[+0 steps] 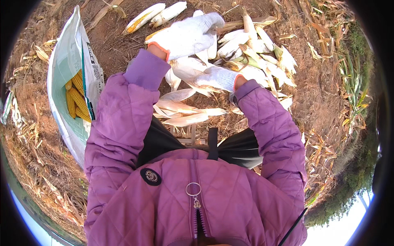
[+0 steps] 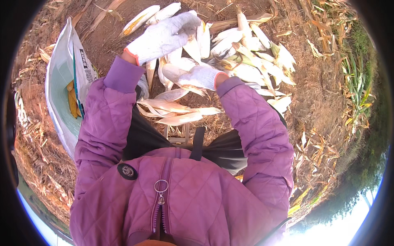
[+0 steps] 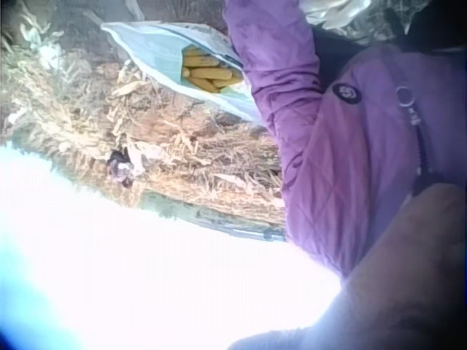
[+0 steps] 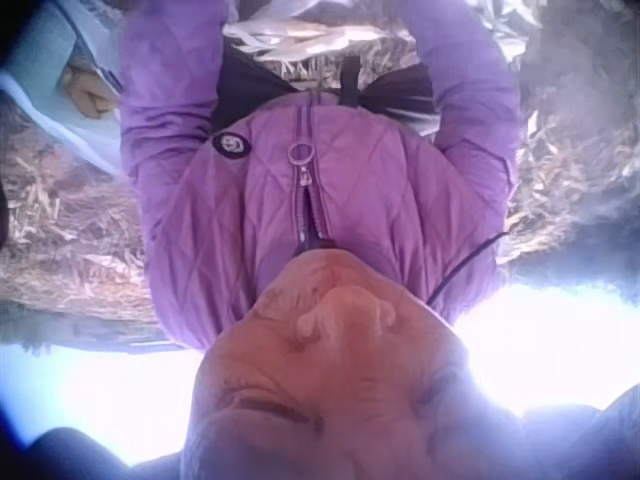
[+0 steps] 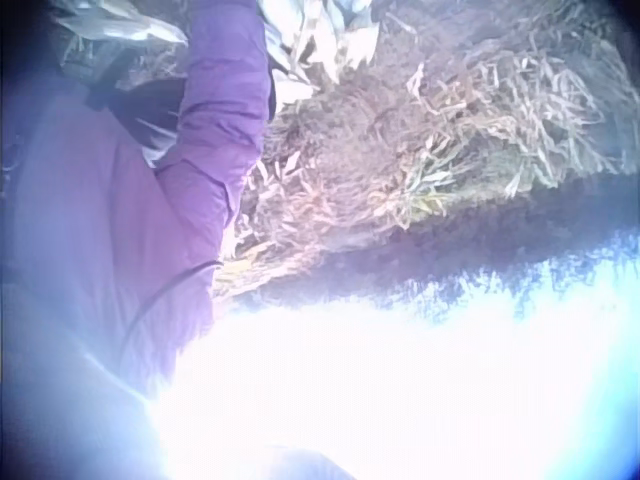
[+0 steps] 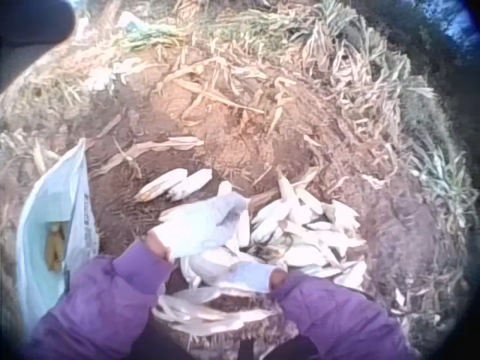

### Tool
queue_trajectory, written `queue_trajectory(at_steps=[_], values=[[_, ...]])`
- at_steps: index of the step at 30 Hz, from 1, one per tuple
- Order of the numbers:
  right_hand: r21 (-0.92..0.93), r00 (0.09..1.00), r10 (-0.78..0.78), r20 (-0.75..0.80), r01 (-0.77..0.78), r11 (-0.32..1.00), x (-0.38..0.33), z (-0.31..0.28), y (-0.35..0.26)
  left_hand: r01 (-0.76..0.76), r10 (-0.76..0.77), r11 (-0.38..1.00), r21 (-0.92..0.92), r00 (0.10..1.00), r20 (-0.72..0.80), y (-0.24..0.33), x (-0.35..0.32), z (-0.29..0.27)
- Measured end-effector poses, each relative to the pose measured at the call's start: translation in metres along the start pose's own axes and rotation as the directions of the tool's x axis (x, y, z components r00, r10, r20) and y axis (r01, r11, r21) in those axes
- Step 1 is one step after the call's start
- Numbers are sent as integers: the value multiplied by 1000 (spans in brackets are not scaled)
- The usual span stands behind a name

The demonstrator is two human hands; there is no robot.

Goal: The person sits on the ground and shucks corn cobs by hand, removing the husks and silk. The shucked corn is placed into a white sack, while the husks are discarded on the ground.

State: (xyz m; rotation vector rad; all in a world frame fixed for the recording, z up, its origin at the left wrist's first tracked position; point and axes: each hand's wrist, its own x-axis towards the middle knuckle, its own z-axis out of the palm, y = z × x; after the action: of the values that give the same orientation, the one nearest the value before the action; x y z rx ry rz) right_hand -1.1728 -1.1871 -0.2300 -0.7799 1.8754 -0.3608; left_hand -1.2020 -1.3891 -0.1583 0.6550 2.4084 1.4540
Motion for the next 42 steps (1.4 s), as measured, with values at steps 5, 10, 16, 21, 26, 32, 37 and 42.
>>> queue_trajectory(at_steps=[5, 10, 16, 21, 26, 32, 37, 42], values=[[820, 945, 209, -251, 93, 564, -98, -49, -54, -179, 82, 917, 356, 959, 272, 15, -8, 11], [733, 629, 376, -680, 588, 341, -123, -66, -29, 138, -103, 914, -381, 988, 112, 38, 14, 15], [401, 388, 203, -899, 542, 739, -114, -77, -16, 144, -189, 873, -467, 981, -51, 27, 25, 38], [495, 365, 352, -862, 459, 737, -109, -83, -32, 253, -280, 927, -277, 958, -63, 22, 29, 55], [249, 194, 178, -965, 451, 857, -99, -76, -6, 276, -281, 959, -58, 954, -104, 35, 37, 52], [384, 218, 317, -923, 457, 802, -97, -81, -8, 266, -265, 964, -20, 950, -162, 37, 37, 55], [606, 324, 594, -737, 706, 367, -95, -82, -26, 104, -134, 988, -116, 948, -289, 23, 35, 63], [469, 489, 519, -701, 865, -181, -87, -79, -33, 14, -307, 472, -881, 940, -149, 27, 32, 73]])
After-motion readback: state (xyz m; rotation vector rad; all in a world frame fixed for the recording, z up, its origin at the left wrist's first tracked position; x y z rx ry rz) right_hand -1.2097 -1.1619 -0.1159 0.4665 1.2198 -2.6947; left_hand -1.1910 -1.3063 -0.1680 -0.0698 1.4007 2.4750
